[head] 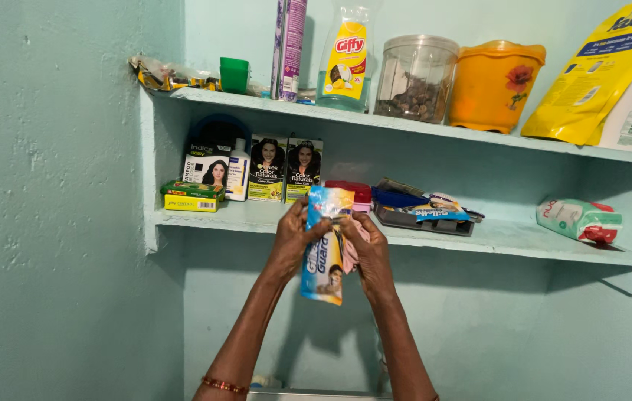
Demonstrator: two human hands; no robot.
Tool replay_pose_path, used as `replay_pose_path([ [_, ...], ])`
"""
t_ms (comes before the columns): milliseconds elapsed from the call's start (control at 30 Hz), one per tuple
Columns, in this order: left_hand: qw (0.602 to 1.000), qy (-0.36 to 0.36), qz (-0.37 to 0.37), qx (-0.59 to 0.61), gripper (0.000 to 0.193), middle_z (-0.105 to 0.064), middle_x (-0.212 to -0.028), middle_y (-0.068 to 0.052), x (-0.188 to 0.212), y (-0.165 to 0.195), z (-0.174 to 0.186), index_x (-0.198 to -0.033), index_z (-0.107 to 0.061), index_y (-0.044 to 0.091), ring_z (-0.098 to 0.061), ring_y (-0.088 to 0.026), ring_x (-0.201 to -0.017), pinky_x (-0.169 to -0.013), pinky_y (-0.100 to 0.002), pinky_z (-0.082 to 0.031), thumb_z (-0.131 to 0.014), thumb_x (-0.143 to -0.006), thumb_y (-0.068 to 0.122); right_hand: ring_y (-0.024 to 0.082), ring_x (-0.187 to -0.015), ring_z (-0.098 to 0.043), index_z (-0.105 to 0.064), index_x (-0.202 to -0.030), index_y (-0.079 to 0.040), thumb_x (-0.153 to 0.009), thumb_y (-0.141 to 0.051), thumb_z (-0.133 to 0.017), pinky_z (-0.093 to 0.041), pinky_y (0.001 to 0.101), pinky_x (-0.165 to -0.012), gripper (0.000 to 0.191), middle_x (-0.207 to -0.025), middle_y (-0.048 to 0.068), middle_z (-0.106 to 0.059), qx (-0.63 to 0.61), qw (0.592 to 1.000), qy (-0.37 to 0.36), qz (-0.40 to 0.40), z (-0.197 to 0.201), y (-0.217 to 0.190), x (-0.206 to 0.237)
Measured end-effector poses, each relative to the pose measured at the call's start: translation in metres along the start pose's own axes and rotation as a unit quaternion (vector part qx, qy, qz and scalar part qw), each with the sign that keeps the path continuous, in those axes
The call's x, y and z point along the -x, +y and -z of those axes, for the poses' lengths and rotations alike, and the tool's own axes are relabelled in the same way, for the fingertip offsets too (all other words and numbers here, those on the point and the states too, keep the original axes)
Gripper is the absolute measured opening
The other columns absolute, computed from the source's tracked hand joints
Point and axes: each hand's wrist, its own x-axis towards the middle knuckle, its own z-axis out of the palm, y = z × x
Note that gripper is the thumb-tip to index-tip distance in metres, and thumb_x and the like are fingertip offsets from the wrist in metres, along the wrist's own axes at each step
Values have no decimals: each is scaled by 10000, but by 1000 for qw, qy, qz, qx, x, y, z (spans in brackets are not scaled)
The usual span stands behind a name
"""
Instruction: The person wipes items on a bathroom shelf with a pink cloth, one at a time: a black plastic tray, toothpaste tubes, a toothbrush pack, a hair band, and a packaged toothbrush set, placing each cleaned item back on the shelf. They work over a washing machine top where items are set down between wipes.
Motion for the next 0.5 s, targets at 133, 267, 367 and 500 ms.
replay_pose_path([
  [133, 983, 106, -58, -134, 821, -630, -1183, -187, -9, 3, -21, -1463, -362, 101, -691, -266, -1043, -894, -395, -646, -782, -776, 262, 150, -882, -739, -675, -1184, -40, -890, -142, -759, -639, 274, -743, 322, -1050, 106, -757, 13, 998, 31, 57, -18, -10, 1],
  [267, 987, 10, -53, -154, 666, -466, -1441, -87, -1, -6, -41, -1534, -405, 132, -549, -235, -1281, -975, -406, -571, -420, -1011, 543, 241, -870, -725, -672, -1249, -142, -918, -237, -700, -618, 363, -615, 345, -1155, 105, -691, 268, 942, 200, -12, -43, -7, 7],
  [367, 997, -50, -15, 53, 702, -566, -1312, -102, -1, -11, -40, -1500, -367, 115, -595, -231, -1256, -1037, -396, -562, -340, -1014, 622, 282, -1202, -666, -661, -1350, -80, -1084, -241, -601, -593, 368, -957, 317, -1342, 184, -611, 363, 881, 93, 288, -49, -1, 14],
  [500, 980, -102, 12, 171, 715, -590, -1314, -140, 1, -15, -25, -1477, -425, 74, -605, -240, -1253, -1050, -398, -554, -318, -1032, 624, 262, -1227, -650, -658, -1313, -114, -1028, -344, -530, -605, 377, -933, 388, -1368, 145, -563, 315, 924, 90, 196, -50, 0, 11],
])
